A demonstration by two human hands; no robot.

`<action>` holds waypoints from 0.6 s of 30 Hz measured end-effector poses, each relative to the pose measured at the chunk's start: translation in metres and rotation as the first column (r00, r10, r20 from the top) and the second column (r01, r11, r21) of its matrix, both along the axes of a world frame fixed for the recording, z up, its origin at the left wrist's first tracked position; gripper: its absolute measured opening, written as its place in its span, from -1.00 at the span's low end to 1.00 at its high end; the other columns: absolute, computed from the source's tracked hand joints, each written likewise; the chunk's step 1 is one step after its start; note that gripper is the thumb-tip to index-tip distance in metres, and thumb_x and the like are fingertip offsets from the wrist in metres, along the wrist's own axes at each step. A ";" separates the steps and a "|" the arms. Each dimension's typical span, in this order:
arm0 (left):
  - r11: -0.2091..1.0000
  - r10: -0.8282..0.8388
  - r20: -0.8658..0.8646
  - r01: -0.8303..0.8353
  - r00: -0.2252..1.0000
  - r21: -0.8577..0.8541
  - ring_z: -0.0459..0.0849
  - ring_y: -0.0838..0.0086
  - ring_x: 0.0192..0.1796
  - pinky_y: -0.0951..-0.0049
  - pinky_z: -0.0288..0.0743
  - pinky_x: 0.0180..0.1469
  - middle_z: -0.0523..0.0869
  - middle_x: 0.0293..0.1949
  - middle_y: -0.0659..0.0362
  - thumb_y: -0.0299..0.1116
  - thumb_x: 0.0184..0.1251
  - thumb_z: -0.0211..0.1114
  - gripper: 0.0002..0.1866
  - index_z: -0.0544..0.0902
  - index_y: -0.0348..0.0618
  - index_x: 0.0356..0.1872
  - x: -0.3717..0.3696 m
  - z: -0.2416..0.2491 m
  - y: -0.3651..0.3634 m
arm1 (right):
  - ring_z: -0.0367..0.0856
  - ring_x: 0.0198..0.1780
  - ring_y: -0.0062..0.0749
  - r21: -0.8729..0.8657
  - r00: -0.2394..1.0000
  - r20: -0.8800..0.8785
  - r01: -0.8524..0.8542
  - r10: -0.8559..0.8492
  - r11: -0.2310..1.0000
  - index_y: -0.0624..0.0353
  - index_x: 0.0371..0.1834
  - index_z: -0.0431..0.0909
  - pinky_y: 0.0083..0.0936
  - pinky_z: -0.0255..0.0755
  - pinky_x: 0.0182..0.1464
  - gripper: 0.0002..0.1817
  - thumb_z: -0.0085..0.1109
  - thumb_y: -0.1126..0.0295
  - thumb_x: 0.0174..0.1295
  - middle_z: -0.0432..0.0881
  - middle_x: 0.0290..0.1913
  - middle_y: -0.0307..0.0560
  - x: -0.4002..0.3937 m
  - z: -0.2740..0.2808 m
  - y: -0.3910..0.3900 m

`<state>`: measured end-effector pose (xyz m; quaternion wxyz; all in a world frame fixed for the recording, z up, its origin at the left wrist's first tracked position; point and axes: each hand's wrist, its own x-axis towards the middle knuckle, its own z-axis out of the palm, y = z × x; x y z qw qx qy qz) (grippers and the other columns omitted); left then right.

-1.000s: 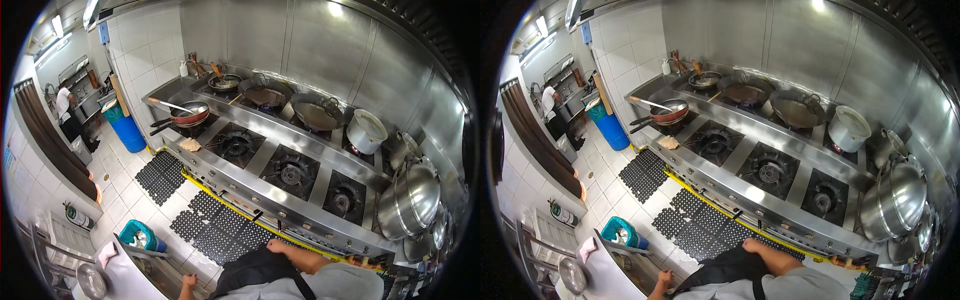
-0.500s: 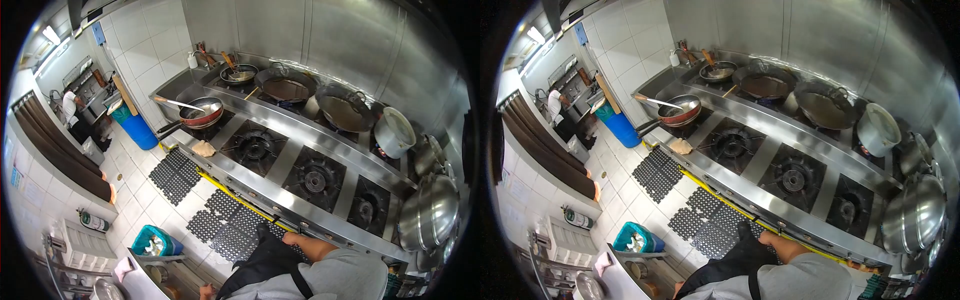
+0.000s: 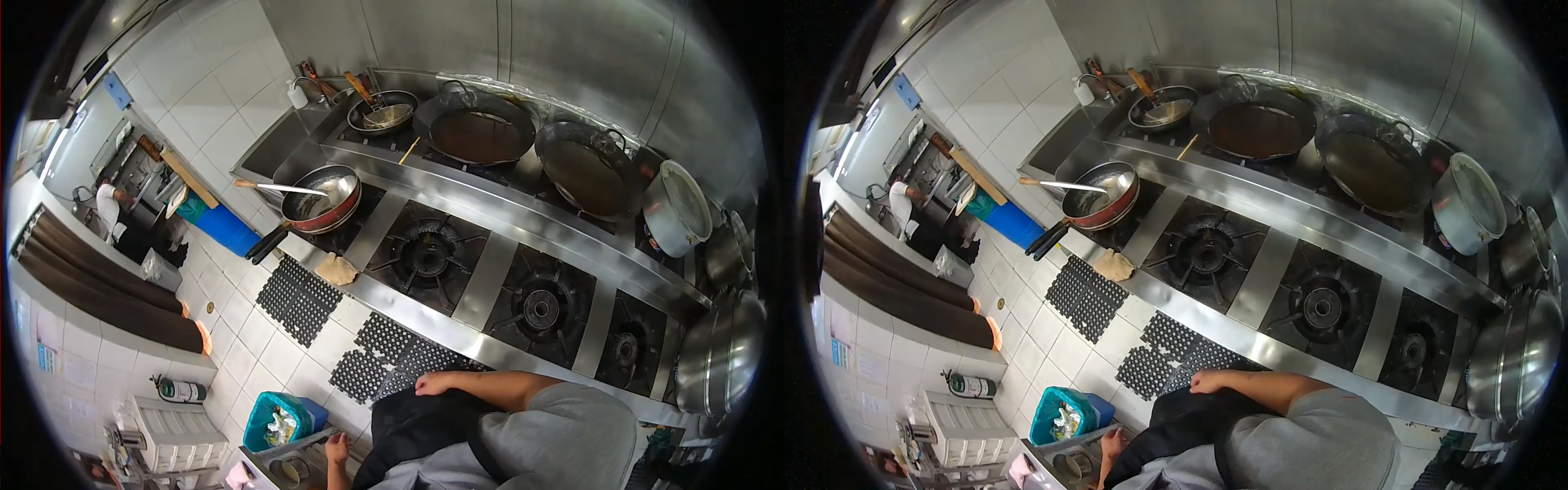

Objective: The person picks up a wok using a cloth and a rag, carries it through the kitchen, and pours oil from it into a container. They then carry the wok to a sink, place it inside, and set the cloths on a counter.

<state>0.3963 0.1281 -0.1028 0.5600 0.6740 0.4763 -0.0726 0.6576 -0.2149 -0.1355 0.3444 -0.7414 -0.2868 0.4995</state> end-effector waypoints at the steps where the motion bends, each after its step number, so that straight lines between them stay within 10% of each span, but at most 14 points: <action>1: 0.999 -0.051 0.010 0.051 0.999 -0.002 0.64 0.44 -0.50 0.47 0.50 -0.46 0.70 -0.47 0.07 -0.34 0.38 0.28 -0.72 0.62 -0.45 -0.16 0.009 -0.001 0.004 | 0.65 0.08 -0.20 0.026 1.000 -0.004 -0.025 0.025 0.999 0.17 0.06 0.64 -0.36 0.50 0.12 -0.54 0.21 0.04 0.29 0.69 0.05 0.07 -0.003 0.004 0.008; 6: 0.938 -0.342 -0.066 0.344 0.937 0.032 0.66 0.41 -0.51 0.43 0.52 -0.49 0.71 -0.46 0.05 -0.30 0.36 0.29 -0.69 0.63 -0.45 -0.18 0.044 0.003 0.046 | 0.63 0.10 -0.16 -0.043 0.983 -0.069 -0.173 0.169 0.984 0.21 0.18 0.56 -0.28 0.47 0.14 -0.44 0.10 -0.04 0.36 0.69 0.05 0.07 0.011 -0.016 0.044; 18: 0.863 -0.503 -0.162 0.502 0.849 -0.053 0.68 0.34 -0.60 0.39 0.50 -0.65 0.71 -0.51 0.00 -0.22 0.32 0.19 -0.63 0.60 -0.45 -0.21 0.183 -0.065 0.296 | 0.59 0.20 -0.15 -0.339 0.974 0.112 0.225 -0.199 0.914 -0.01 0.17 0.57 -0.08 0.33 0.24 -0.45 0.05 -0.15 0.31 0.66 0.13 -0.04 0.026 0.029 0.169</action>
